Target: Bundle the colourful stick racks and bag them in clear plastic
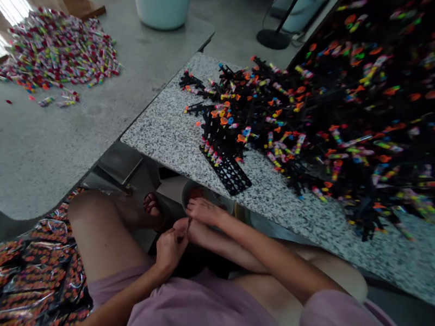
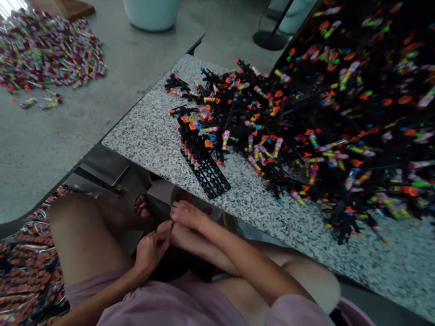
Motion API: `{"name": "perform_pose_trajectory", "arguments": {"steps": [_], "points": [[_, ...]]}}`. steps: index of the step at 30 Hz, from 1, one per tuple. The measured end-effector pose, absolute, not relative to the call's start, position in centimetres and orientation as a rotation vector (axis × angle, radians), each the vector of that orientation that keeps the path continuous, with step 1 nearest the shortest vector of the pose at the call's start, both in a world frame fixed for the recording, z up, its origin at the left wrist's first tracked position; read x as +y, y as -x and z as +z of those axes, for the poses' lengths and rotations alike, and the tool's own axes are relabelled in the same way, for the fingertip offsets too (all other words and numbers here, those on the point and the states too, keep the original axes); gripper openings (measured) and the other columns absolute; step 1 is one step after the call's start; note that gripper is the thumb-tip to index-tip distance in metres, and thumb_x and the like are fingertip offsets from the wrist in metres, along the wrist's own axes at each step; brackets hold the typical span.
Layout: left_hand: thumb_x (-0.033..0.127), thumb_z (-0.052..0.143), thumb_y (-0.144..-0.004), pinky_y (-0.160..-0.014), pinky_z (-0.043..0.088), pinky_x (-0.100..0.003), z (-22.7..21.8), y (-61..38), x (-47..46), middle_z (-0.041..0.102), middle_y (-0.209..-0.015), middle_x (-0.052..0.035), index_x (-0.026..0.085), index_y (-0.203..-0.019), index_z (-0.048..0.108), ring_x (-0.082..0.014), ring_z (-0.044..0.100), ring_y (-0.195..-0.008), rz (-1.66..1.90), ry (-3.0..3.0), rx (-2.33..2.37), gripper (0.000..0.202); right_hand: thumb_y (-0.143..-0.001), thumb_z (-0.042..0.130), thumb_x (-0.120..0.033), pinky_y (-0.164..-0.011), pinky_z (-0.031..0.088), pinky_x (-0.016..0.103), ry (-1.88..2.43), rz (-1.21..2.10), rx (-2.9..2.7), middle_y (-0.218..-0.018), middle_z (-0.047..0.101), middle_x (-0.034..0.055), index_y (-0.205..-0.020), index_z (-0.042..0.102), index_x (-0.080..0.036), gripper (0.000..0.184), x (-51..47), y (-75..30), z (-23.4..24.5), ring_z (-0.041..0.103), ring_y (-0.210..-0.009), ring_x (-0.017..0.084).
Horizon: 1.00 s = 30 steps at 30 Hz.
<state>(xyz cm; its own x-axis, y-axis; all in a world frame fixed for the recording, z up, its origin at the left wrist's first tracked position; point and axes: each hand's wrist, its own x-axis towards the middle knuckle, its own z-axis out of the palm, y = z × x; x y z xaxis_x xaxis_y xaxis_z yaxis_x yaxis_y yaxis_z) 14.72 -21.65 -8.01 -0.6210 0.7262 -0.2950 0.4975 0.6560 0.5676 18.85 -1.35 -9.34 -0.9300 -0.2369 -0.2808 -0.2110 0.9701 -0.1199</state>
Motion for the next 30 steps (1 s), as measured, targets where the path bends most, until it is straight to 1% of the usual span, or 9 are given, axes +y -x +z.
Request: {"name": "perform_pose_trajectory", "arguments": {"steps": [3, 8, 10, 13, 17, 23, 27, 30], "points": [[0.024, 0.062, -0.086, -0.068, 0.041, -0.026, -8.35, -14.95, -21.74, 0.072, -0.078, -0.0069, 0.015, -0.077, 0.073, -0.0168, 0.065, -0.071, 0.605, -0.892, 2.373, 0.016, -0.092, 0.051, -0.006, -0.086, 0.053, 0.032, 0.396, -0.078, 2.805, -0.109, 0.070, 0.0136, -0.104, 0.068, -0.012, 0.021, -1.25, -18.49, -9.31, 0.064, -0.101, 0.022], [0.029, 0.058, -0.089, -0.069, 0.041, -0.026, -8.66, -14.86, -21.89, 0.075, -0.086, -0.0092, 0.015, -0.084, 0.074, -0.0178, 0.067, -0.075, 0.629, -0.799, 2.389, 0.022, -0.093, 0.047, -0.006, -0.081, 0.053, 0.033, 0.414, -0.100, 2.770, -0.107, 0.069, 0.0155, -0.106, 0.065, -0.010, 0.023, -1.29, -18.12, -9.46, 0.064, -0.098, 0.023], [0.029, 0.058, -0.089, -0.068, 0.041, -0.025, -8.70, -14.85, -21.86, 0.074, -0.083, -0.0084, 0.015, -0.084, 0.074, -0.0170, 0.066, -0.073, 0.644, -0.772, 2.375, 0.022, -0.093, 0.045, -0.005, -0.080, 0.053, 0.033, 0.424, -0.114, 2.765, -0.105, 0.069, 0.0154, -0.104, 0.065, -0.010, 0.024, -1.27, -18.08, -9.42, 0.063, -0.096, 0.023], [0.029, 0.061, -0.086, -0.065, 0.039, -0.024, -8.74, -14.75, -21.80, 0.073, -0.077, -0.0064, 0.015, -0.078, 0.074, -0.0157, 0.065, -0.068, 0.670, -0.734, 2.344, 0.021, -0.094, 0.043, -0.006, -0.078, 0.054, 0.034, 0.460, -0.119, 2.758, -0.102, 0.069, 0.0151, -0.103, 0.065, -0.010, 0.024, -1.26, -17.99, -9.11, 0.063, -0.096, 0.023], [0.031, 0.058, -0.087, -0.063, 0.037, -0.025, -8.72, -14.48, -21.87, 0.073, -0.075, -0.0063, 0.014, -0.078, 0.074, -0.0162, 0.064, -0.067, 0.709, -0.642, 2.345, 0.024, -0.095, 0.045, -0.009, -0.079, 0.053, 0.035, 0.504, -0.117, 2.776, -0.099, 0.069, 0.0147, -0.103, 0.065, -0.009, 0.022, -1.39, -17.78, -8.75, 0.062, -0.099, 0.025], [0.031, 0.060, -0.084, -0.061, 0.036, -0.024, -8.76, -14.74, -21.98, 0.070, -0.068, -0.0033, 0.014, -0.073, 0.073, -0.0146, 0.060, -0.062, 0.792, -0.613, 2.249, 0.024, -0.095, 0.045, -0.006, -0.081, 0.053, 0.035, 0.510, -0.088, 2.781, -0.106, 0.069, 0.0147, -0.106, 0.065, -0.008, 0.023, -1.72, -18.03, -8.90, 0.063, -0.100, 0.024], [0.031, 0.059, -0.083, -0.060, 0.034, -0.025, -8.67, -14.56, -21.84, 0.069, -0.068, -0.0037, 0.012, -0.074, 0.073, -0.0146, 0.058, -0.062, 0.826, -0.554, 2.244, 0.025, -0.096, 0.047, -0.010, -0.082, 0.053, 0.036, 0.481, -0.113, 2.805, -0.102, 0.069, 0.0148, -0.104, 0.065, -0.007, 0.020, -1.83, -17.99, -8.67, 0.061, -0.103, 0.026], [0.031, 0.058, -0.082, -0.059, 0.033, -0.024, -8.51, -14.51, -21.77, 0.067, -0.066, -0.0030, 0.012, -0.072, 0.072, -0.0137, 0.056, -0.060, 0.843, -0.530, 2.232, 0.026, -0.095, 0.048, -0.010, -0.081, 0.053, 0.036, 0.466, -0.110, 2.802, -0.103, 0.069, 0.0153, -0.107, 0.064, -0.007, 0.020, -1.66, -18.30, -8.77, 0.062, -0.102, 0.026]]}}
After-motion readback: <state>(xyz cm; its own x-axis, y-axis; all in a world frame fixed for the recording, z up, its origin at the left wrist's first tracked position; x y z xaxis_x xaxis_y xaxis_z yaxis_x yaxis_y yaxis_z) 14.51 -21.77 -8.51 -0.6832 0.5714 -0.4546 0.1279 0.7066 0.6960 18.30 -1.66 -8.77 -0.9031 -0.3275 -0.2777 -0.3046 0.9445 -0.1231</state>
